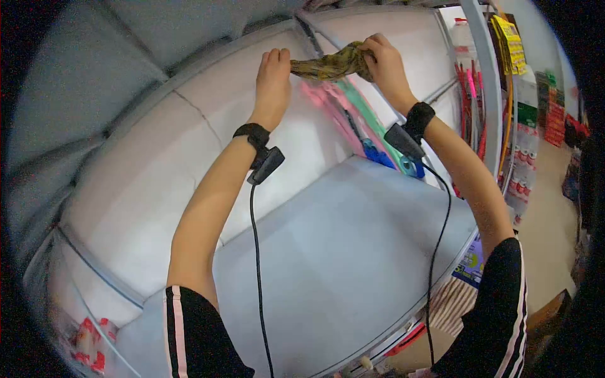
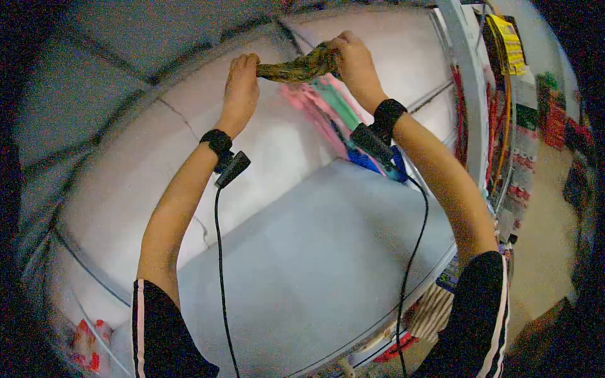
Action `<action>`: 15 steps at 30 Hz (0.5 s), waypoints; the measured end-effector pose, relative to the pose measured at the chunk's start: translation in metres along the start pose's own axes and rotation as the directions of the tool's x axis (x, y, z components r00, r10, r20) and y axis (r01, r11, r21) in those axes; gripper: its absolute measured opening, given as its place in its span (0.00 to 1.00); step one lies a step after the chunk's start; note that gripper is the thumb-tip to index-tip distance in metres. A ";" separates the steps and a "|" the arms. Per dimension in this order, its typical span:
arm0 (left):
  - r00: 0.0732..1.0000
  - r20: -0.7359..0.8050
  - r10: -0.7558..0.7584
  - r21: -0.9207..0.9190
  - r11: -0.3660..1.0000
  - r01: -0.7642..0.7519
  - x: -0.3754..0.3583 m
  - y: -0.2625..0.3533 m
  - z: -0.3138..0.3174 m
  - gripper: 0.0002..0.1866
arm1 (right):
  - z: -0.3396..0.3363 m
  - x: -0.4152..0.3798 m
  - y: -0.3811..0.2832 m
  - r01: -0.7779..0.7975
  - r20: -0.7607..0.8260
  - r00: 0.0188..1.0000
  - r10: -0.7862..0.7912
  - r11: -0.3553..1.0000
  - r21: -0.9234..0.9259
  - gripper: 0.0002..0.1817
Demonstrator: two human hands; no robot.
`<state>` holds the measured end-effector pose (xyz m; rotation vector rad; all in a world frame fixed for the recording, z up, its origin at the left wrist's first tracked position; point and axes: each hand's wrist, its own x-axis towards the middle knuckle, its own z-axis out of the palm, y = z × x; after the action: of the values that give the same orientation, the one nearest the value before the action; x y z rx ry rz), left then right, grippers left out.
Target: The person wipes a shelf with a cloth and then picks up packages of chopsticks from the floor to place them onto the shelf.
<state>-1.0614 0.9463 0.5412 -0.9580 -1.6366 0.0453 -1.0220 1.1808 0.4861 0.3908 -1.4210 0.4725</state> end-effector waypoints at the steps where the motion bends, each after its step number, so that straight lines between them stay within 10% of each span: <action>1: 0.999 -0.040 -0.008 0.014 1.000 0.009 -0.007 -0.002 -0.003 0.16 | 0.004 -0.001 -0.010 0.026 -0.067 0.997 -0.023 0.998 0.056 0.07; 4: 0.997 -0.005 -0.073 -0.004 0.997 0.073 -0.002 0.007 -0.007 0.12 | 0.000 0.005 0.007 0.013 -0.150 0.989 0.010 0.987 0.158 0.07; 11: 0.900 0.415 -0.132 0.066 0.991 0.115 -0.055 -0.061 -0.032 0.11 | 0.058 -0.007 0.003 -0.142 0.427 0.902 0.062 0.977 0.159 0.06; 15: 0.911 0.377 -0.167 0.274 0.960 0.062 -0.064 -0.097 -0.055 0.18 | 0.104 0.004 -0.036 0.083 0.338 0.929 -0.148 0.976 0.201 0.11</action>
<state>-1.0708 0.8188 0.5563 -0.6768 -2.0009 0.3855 -1.0900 1.0966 0.5029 0.7347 -1.6941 0.4532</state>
